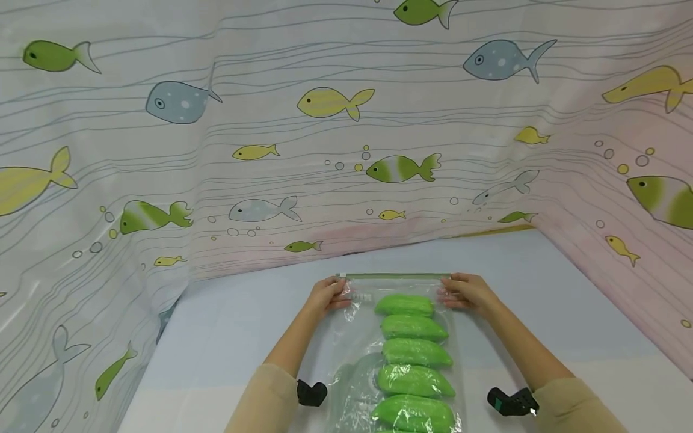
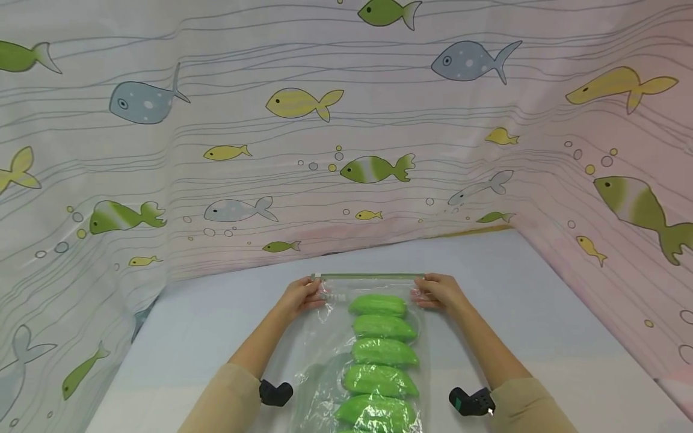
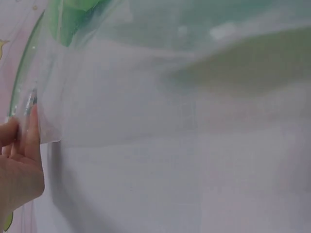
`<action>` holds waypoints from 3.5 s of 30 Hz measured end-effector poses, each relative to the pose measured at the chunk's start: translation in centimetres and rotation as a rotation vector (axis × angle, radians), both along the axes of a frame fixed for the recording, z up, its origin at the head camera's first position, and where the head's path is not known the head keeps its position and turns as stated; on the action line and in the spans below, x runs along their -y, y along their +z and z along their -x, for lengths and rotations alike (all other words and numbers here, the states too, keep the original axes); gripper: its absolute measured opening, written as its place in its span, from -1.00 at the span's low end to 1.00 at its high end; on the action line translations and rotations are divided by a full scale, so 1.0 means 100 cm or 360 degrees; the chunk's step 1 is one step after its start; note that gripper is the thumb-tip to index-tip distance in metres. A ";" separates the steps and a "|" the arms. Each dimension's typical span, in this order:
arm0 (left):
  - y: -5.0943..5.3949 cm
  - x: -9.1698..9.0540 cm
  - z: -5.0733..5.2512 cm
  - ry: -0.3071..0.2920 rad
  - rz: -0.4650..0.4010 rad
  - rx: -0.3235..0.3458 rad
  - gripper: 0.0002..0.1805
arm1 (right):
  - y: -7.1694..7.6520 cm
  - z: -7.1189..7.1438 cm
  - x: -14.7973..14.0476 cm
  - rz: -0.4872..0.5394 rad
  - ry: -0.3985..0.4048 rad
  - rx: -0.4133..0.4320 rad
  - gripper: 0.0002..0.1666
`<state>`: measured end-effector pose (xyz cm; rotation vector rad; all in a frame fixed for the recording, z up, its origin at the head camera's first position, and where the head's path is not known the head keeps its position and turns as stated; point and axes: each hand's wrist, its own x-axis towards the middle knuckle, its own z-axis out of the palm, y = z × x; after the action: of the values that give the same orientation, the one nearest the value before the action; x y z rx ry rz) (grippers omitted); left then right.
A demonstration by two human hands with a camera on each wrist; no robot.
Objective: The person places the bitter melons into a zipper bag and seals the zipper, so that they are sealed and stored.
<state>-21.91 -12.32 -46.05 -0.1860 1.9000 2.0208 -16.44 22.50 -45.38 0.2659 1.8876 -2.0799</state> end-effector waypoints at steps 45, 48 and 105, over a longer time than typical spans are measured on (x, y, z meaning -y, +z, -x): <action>0.089 0.025 -0.020 -0.0169 -0.0123 -0.0718 -0.76 | 0.075 -0.005 -0.005 -0.0270 0.0206 -0.0873 -0.65; 0.109 0.025 -0.024 -0.0174 -0.0137 -0.0824 -0.72 | 0.093 -0.009 -0.006 -0.0244 0.0196 -0.0945 -0.66; 0.174 0.012 -0.082 0.0188 -0.0194 -0.1467 -0.86 | 0.172 -0.048 -0.006 -0.0022 0.0130 -0.1388 -0.83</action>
<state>-13.71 -13.53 -28.67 0.8208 2.2499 2.5435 -11.68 23.15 -28.15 -0.8373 2.2740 -2.3199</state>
